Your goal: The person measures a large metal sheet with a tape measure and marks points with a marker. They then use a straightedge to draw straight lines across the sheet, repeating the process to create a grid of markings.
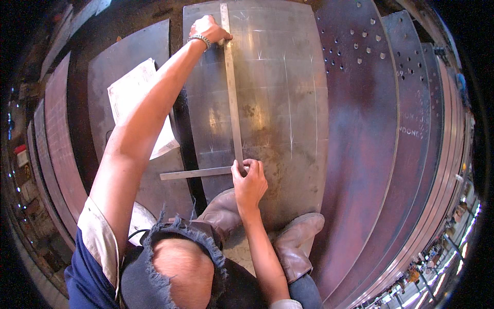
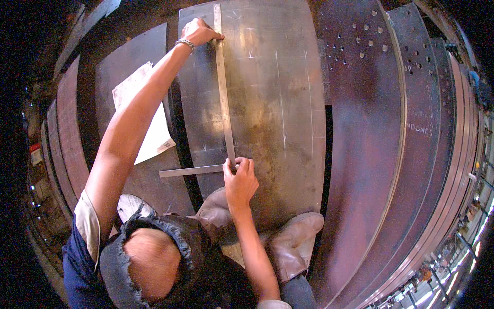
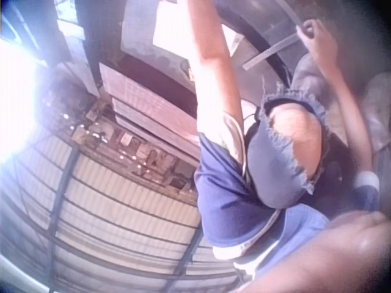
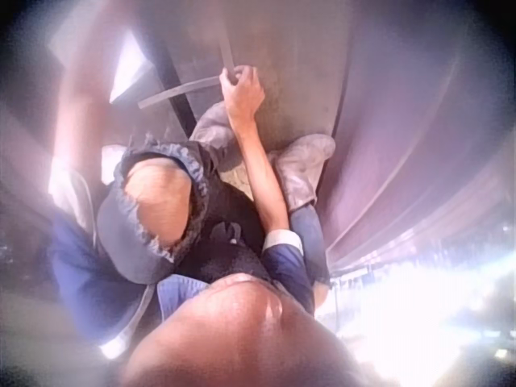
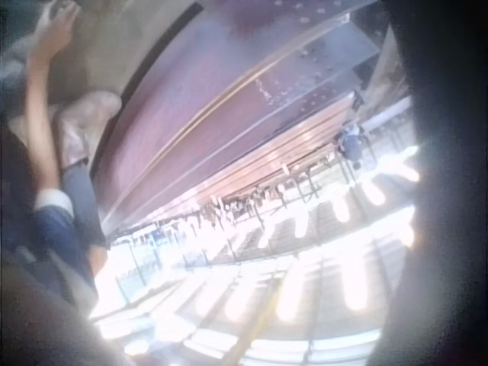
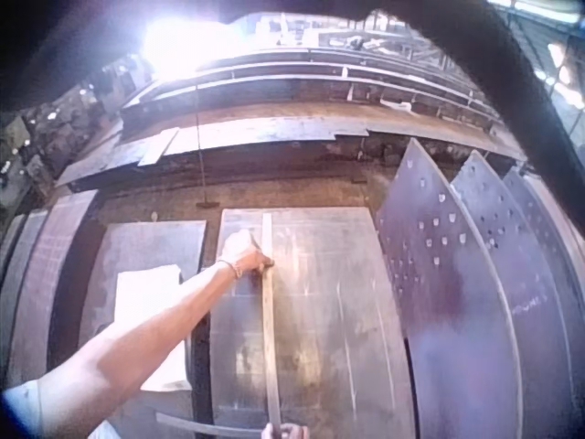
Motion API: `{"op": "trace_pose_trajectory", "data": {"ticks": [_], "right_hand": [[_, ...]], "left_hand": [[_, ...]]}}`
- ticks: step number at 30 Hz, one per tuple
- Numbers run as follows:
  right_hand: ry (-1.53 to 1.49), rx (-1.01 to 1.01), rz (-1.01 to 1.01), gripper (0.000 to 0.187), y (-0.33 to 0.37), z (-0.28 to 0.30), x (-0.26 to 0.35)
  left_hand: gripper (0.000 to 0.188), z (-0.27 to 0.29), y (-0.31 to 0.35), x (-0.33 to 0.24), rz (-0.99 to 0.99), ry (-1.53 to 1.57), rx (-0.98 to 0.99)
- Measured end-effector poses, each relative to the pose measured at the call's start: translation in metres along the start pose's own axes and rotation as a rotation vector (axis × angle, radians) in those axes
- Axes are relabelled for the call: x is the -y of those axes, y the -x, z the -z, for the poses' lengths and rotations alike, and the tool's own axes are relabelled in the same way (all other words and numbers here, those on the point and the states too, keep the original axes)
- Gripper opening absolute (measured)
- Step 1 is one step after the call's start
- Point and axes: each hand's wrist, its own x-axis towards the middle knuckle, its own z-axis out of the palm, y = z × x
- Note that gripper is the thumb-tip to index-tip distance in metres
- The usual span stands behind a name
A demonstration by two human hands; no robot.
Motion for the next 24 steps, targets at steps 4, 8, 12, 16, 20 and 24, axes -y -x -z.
{"op": "trace_pose_trajectory", "data": {"ticks": [4,8,12,16,20,24], "right_hand": [[-0.001,-0.014,0.013,0.026,-0.0017,0.0001,0.0021],[-0.055,-0.004,-0.035,0.026,-0.0030,0.0000,0.0046],[-0.046,-0.003,-0.027,0.027,-0.0023,-0.0014,0.0025],[-0.045,0.020,-0.031,0.027,-0.0026,-0.0005,0.0031],[-0.064,0.045,-0.046,0.027,-0.0029,0.0008,0.0040],[-0.078,0.056,-0.044,0.027,-0.0029,0.0003,0.0027]], "left_hand": [[0.062,-0.0010,-0.0018,0.0037,-0.030,-0.001,-0.027],[0.071,0.0011,-0.0012,0.0001,0.014,-0.005,0.013],[0.072,0.0027,0.0028,-0.0036,0.027,-0.012,0.005],[0.073,0.0055,0.0028,-0.0026,0.019,-0.009,0.027],[0.075,0.0044,0.0036,-0.0039,0.020,-0.029,0.000],[0.077,0.0045,0.0038,-0.0040,0.005,-0.032,0.005]]}}
